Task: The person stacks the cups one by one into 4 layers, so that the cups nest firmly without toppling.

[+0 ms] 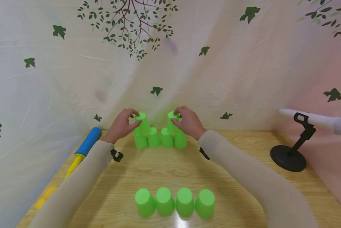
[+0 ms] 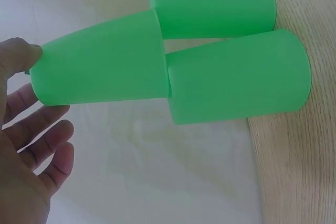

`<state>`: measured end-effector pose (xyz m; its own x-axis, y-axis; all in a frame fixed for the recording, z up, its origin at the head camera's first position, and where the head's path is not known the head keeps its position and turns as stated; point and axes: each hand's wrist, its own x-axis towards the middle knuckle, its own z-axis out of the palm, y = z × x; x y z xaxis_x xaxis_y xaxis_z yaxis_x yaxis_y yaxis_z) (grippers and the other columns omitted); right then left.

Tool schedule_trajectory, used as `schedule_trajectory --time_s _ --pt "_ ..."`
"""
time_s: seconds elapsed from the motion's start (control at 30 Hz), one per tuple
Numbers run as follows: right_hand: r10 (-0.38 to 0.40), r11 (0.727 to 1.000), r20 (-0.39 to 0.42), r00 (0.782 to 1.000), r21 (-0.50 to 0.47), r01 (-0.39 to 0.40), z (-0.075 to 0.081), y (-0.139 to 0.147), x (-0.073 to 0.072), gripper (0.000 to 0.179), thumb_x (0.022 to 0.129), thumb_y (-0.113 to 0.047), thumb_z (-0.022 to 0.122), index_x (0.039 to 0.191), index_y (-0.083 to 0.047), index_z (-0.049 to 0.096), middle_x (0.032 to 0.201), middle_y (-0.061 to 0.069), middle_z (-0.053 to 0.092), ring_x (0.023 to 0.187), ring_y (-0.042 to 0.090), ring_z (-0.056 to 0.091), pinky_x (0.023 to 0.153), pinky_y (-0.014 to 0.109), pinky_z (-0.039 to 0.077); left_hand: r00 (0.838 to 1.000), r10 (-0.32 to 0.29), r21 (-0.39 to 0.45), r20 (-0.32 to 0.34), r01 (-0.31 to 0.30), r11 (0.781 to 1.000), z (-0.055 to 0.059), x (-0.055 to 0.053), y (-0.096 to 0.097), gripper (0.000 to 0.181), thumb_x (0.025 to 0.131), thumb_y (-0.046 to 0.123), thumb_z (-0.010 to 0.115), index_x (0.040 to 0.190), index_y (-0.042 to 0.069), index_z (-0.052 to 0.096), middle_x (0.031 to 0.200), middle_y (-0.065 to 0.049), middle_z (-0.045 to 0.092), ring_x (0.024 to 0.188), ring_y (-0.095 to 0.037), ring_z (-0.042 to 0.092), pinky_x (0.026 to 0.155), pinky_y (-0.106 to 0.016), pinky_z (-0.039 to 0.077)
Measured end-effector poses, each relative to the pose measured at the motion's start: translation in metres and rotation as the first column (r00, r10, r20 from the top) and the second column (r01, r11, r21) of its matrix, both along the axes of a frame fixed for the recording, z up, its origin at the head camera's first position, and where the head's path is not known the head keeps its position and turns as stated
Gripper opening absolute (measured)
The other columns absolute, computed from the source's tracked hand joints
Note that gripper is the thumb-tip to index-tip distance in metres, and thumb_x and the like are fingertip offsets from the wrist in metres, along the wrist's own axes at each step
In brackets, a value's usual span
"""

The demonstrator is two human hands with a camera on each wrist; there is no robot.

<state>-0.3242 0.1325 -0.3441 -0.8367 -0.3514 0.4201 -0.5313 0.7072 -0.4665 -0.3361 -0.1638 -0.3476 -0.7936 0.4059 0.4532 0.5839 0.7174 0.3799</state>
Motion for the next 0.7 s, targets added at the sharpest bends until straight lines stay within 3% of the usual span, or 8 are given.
schedule_trajectory --time_s 0.7 --pt "0.007 1.0 0.049 0.999 0.004 -0.007 0.0023 0.0048 0.0043 0.034 0.091 -0.025 0.064 0.116 -0.005 0.056 0.114 0.01 0.057 0.099 0.027 0.057 0.082 0.041 0.047 0.999 -0.001 0.004 0.042 0.001 1.0 0.0008 -0.0014 -0.0037 0.033 0.092 0.026 0.063 0.117 0.004 0.056 0.116 -0.011 0.054 0.101 -0.033 0.05 0.084 -0.042 0.043"
